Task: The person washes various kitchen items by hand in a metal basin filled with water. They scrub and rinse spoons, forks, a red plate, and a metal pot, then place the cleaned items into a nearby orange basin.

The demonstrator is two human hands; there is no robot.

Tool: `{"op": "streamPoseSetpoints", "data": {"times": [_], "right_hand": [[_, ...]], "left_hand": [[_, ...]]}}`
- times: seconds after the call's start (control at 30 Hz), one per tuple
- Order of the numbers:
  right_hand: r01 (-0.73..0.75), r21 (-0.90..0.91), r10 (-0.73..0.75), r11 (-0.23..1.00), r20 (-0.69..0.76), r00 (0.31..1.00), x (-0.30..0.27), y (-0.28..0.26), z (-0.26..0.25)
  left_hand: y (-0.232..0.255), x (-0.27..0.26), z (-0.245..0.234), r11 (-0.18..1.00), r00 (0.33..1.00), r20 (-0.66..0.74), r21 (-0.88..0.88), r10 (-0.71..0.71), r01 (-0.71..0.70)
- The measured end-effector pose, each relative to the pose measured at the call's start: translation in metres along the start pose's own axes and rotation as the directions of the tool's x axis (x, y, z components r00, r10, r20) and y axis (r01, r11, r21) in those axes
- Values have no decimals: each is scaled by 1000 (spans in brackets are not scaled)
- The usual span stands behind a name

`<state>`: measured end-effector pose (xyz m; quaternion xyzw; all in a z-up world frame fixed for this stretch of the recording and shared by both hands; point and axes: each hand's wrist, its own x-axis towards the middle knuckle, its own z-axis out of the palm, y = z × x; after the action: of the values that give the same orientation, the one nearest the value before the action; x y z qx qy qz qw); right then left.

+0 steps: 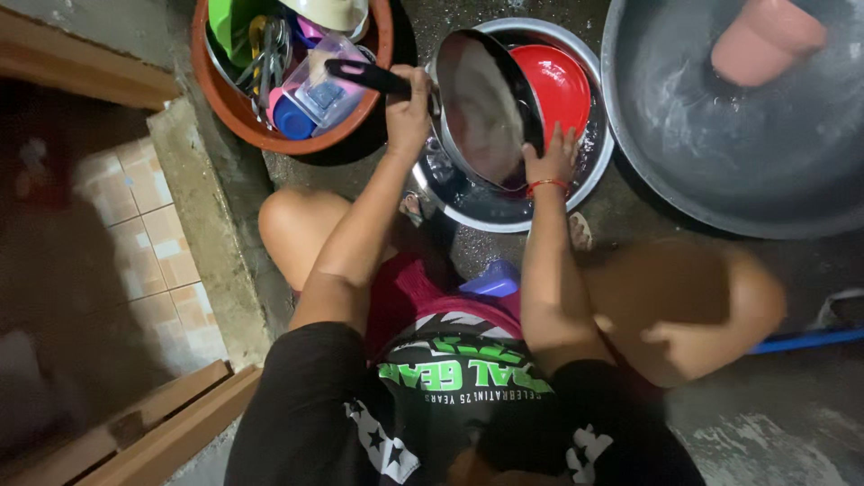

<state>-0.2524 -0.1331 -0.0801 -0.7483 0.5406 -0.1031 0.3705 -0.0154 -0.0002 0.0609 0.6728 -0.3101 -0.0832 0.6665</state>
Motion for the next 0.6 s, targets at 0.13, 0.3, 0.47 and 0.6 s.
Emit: {"op": "streamPoseSetpoints", "data": {"times": [0.13,0.3,0.47,0.6], "right_hand": [[-118,-206,158,971,189,969,-1,-9,-7],[-86,-372,205,924,293,934,15,-7,-7],[-15,-532,209,847,306,929,23,16,12],[-16,-590,249,807,316,915,31,27,34]], "left_hand": [[-22,-7,2,959,997,15,-274,-71,73],[-37,-7,-5,976,979,-62,-120,-192,183],[-41,-16,2,983,982,-43,12,-182,183],[-44,-15,8,982,981,-38,-10,-190,190]]}}
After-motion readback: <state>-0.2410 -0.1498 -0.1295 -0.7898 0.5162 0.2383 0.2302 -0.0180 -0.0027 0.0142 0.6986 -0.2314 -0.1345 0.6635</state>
